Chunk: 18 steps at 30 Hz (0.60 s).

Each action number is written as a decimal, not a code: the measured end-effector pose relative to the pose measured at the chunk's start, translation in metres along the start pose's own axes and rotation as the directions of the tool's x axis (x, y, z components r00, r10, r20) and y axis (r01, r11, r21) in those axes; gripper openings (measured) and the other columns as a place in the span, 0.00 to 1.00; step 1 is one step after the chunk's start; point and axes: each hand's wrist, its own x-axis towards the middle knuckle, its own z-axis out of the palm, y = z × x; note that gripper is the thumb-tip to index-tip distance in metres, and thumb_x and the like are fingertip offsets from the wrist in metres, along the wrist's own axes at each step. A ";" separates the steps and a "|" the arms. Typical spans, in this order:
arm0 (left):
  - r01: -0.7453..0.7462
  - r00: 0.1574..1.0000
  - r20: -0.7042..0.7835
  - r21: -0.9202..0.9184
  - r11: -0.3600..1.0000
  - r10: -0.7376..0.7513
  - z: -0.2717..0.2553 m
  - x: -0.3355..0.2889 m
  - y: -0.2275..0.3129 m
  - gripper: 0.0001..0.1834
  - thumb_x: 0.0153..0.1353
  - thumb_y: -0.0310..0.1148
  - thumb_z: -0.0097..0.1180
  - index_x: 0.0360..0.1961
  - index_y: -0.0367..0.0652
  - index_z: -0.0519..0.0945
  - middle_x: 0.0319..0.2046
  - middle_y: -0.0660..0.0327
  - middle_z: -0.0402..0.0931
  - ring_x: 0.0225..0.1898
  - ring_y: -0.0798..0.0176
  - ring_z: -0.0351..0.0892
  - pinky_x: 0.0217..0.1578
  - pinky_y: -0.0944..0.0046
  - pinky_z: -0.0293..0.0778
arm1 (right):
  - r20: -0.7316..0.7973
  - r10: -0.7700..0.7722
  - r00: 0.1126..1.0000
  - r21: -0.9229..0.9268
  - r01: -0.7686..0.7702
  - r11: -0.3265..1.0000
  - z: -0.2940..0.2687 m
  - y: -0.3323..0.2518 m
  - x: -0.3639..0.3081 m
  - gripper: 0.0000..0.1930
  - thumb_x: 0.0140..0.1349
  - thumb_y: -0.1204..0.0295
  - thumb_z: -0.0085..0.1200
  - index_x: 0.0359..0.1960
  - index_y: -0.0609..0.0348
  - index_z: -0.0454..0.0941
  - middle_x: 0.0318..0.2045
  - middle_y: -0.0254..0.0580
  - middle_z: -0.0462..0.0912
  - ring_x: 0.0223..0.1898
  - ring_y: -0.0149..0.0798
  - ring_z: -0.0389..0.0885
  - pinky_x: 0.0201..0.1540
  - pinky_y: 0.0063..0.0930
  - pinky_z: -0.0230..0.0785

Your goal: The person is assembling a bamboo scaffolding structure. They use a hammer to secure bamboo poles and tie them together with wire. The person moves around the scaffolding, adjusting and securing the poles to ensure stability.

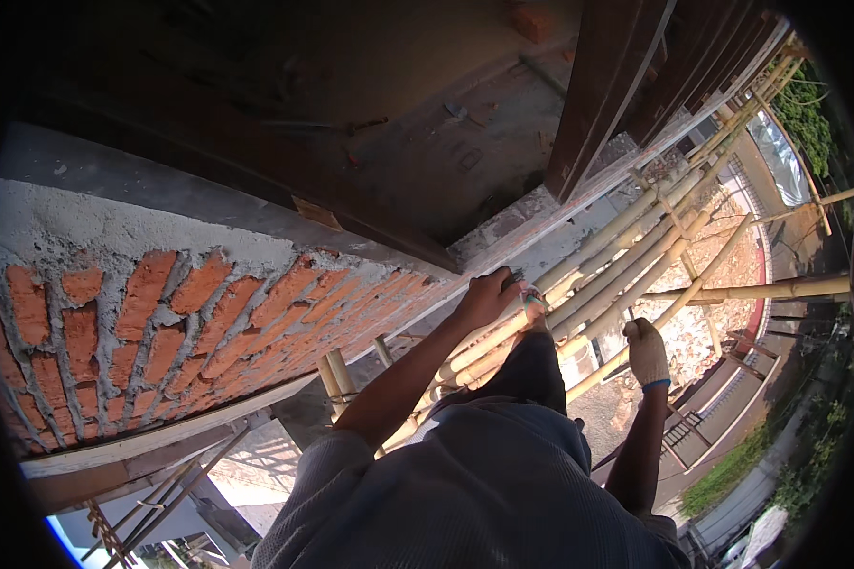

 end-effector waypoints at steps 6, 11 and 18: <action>0.035 0.986 -0.163 0.118 0.992 -0.015 0.008 0.178 -0.003 0.25 0.72 0.52 0.57 0.34 0.36 0.78 0.21 0.47 0.78 0.31 0.42 0.83 0.37 0.47 0.76 | 0.247 -0.045 0.968 0.048 0.034 0.998 -0.016 0.039 0.102 0.14 0.73 0.66 0.43 0.37 0.65 0.75 0.35 0.58 0.78 0.39 0.61 0.78 0.42 0.50 0.69; 0.048 0.918 -0.385 0.352 0.935 0.097 0.005 0.254 -0.052 0.20 0.69 0.49 0.59 0.36 0.40 0.79 0.29 0.50 0.82 0.40 0.46 0.84 0.49 0.43 0.72 | 0.432 -0.323 0.842 -0.183 0.433 0.883 -0.021 0.062 0.165 0.12 0.73 0.70 0.40 0.36 0.63 0.75 0.33 0.56 0.75 0.38 0.56 0.77 0.41 0.47 0.68; 0.328 0.843 -0.531 0.376 0.866 -0.088 0.022 0.310 -0.181 0.15 0.68 0.44 0.59 0.41 0.42 0.80 0.41 0.49 0.81 0.47 0.44 0.81 0.54 0.44 0.69 | 0.490 0.018 0.872 -0.089 0.030 0.996 0.004 0.093 0.191 0.15 0.77 0.67 0.40 0.33 0.63 0.71 0.28 0.48 0.71 0.31 0.49 0.70 0.36 0.43 0.64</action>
